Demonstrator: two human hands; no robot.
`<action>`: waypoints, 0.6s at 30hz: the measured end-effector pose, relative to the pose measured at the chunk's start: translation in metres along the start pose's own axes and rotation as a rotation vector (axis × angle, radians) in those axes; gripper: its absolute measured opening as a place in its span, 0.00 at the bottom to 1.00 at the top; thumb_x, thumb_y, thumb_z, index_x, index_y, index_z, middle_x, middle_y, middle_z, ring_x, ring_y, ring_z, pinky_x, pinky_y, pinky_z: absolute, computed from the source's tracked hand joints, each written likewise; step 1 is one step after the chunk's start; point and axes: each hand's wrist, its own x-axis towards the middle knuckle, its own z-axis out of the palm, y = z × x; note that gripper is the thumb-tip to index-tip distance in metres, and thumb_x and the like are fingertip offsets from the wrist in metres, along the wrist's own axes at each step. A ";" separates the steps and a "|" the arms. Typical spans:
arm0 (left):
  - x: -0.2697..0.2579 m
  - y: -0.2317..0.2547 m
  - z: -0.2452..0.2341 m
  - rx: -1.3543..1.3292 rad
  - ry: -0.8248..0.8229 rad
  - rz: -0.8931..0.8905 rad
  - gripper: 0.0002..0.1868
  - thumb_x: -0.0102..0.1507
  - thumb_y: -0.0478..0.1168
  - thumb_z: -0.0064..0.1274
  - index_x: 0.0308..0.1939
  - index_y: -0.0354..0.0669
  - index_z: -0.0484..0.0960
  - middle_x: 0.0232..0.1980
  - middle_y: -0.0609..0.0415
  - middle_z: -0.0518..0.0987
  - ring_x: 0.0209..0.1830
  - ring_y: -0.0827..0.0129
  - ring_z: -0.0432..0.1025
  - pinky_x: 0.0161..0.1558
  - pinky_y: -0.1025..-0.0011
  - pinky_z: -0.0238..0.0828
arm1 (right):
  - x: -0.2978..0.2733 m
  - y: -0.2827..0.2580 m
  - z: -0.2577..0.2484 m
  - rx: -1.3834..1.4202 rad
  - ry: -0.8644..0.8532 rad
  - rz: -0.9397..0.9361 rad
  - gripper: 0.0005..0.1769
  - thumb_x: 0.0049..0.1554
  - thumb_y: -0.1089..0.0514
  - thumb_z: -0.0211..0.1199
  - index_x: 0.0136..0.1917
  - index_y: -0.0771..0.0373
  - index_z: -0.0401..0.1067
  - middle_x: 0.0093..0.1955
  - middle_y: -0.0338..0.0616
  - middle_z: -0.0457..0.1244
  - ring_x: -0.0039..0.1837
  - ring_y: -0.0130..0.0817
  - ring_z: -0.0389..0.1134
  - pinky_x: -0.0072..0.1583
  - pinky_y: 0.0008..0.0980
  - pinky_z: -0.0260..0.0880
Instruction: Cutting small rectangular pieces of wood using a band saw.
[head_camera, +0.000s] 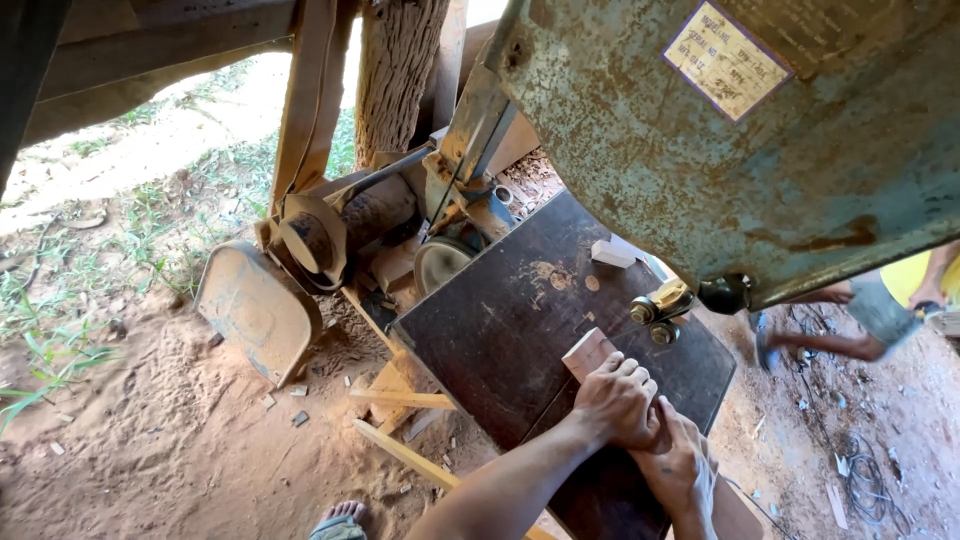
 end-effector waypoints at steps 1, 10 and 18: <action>0.000 -0.001 0.002 -0.002 0.010 0.003 0.17 0.57 0.45 0.48 0.32 0.33 0.84 0.40 0.37 0.82 0.41 0.49 0.74 0.64 0.58 0.64 | 0.001 0.001 0.001 0.012 0.020 -0.017 0.55 0.33 0.41 0.81 0.74 0.47 0.68 0.65 0.44 0.68 0.62 0.50 0.70 0.63 0.48 0.70; 0.002 0.001 0.001 0.003 -0.037 -0.013 0.18 0.58 0.44 0.45 0.33 0.33 0.84 0.41 0.37 0.83 0.43 0.49 0.74 0.67 0.57 0.63 | 0.004 -0.005 -0.005 -0.009 -0.043 0.052 0.57 0.34 0.37 0.80 0.75 0.45 0.67 0.66 0.43 0.67 0.65 0.48 0.69 0.66 0.50 0.68; 0.006 0.000 0.007 0.040 -0.026 -0.013 0.17 0.58 0.45 0.47 0.32 0.33 0.84 0.39 0.38 0.82 0.40 0.51 0.73 0.62 0.60 0.62 | 0.011 0.003 -0.003 0.034 0.015 -0.036 0.54 0.33 0.43 0.81 0.73 0.48 0.69 0.65 0.42 0.67 0.62 0.47 0.70 0.63 0.45 0.70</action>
